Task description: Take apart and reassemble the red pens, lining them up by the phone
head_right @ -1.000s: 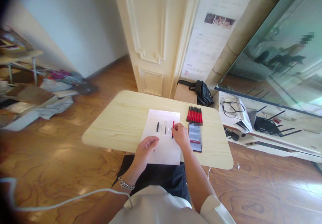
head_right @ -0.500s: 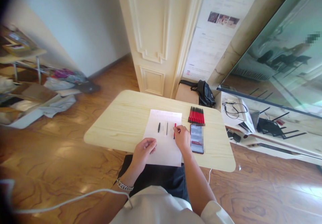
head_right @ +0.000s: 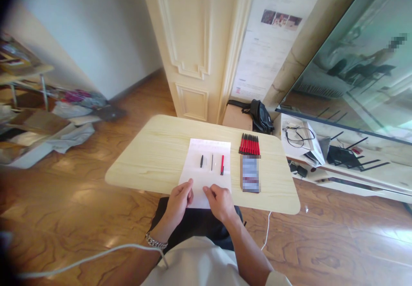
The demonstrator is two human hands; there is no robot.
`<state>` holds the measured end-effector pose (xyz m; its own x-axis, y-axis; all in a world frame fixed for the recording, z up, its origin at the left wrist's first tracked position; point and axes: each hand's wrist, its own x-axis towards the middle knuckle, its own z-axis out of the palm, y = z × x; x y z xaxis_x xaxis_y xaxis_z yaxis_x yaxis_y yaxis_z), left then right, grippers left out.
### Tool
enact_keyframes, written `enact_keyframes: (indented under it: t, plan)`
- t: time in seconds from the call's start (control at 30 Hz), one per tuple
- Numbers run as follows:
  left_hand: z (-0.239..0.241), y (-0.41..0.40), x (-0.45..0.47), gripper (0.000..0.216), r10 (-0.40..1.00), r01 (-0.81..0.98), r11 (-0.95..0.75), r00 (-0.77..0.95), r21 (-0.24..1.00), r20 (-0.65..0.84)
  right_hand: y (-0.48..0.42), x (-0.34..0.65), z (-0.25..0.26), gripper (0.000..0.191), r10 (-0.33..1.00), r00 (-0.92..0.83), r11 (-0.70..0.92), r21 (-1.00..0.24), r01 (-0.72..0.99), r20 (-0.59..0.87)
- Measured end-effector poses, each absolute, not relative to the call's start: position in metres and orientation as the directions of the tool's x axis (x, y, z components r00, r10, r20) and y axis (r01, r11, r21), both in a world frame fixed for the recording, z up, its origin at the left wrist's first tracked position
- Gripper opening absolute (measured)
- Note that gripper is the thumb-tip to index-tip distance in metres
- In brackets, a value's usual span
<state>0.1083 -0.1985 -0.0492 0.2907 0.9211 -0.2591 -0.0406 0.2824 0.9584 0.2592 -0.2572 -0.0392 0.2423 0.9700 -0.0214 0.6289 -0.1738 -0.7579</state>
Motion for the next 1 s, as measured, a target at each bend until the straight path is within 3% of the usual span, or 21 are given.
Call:
enact_keyframes:
  t: [0.17,0.3,0.5,0.63,0.73,0.83,0.93,1.0]
  plan:
    - [-0.049,-0.200,0.107,0.052,0.924,0.032,0.247,0.293,0.968,-0.246,-0.216,0.298,-0.031,0.044,0.913,0.407,-0.338,-0.556,0.759,0.000]
    - [-0.047,-0.203,0.106,0.054,0.926,0.051,0.219,0.304,0.974,-0.224,-0.178,0.319,-0.029,0.036,0.857,0.507,-0.494,-0.429,0.757,-0.091]
    - [-0.045,-0.203,0.107,0.051,0.923,-0.037,0.257,0.305,0.966,-0.234,-0.155,0.321,-0.041,0.038,0.834,0.539,-0.542,-0.371,0.755,-0.120]
    - [-0.045,-0.198,0.108,0.045,0.927,-0.058,0.235,0.313,0.970,-0.206,-0.158,0.323,-0.039,0.032,0.857,0.510,-0.484,-0.463,0.742,-0.078]
    - [-0.044,-0.196,0.113,0.035,0.941,-0.043,0.161,0.307,0.986,-0.141,-0.170,0.315,-0.032,0.031,0.905,0.425,-0.333,-0.680,0.654,-0.035]
    - [-0.041,-0.195,0.121,0.035,0.948,-0.074,0.125,0.303,0.989,-0.097,-0.189,0.291,-0.026,0.032,0.964,0.265,-0.145,-0.890,0.431,-0.029]
    - [-0.038,-0.196,0.127,0.042,0.938,-0.158,0.128,0.340,0.979,-0.068,-0.210,0.265,-0.022,0.032,0.983,0.181,-0.090,-0.962,0.257,-0.043]
    - [-0.038,-0.196,0.127,0.046,0.920,-0.188,0.153,0.384,0.970,-0.071,-0.217,0.258,-0.018,0.031,0.986,0.166,-0.064,-0.959,0.275,-0.018]
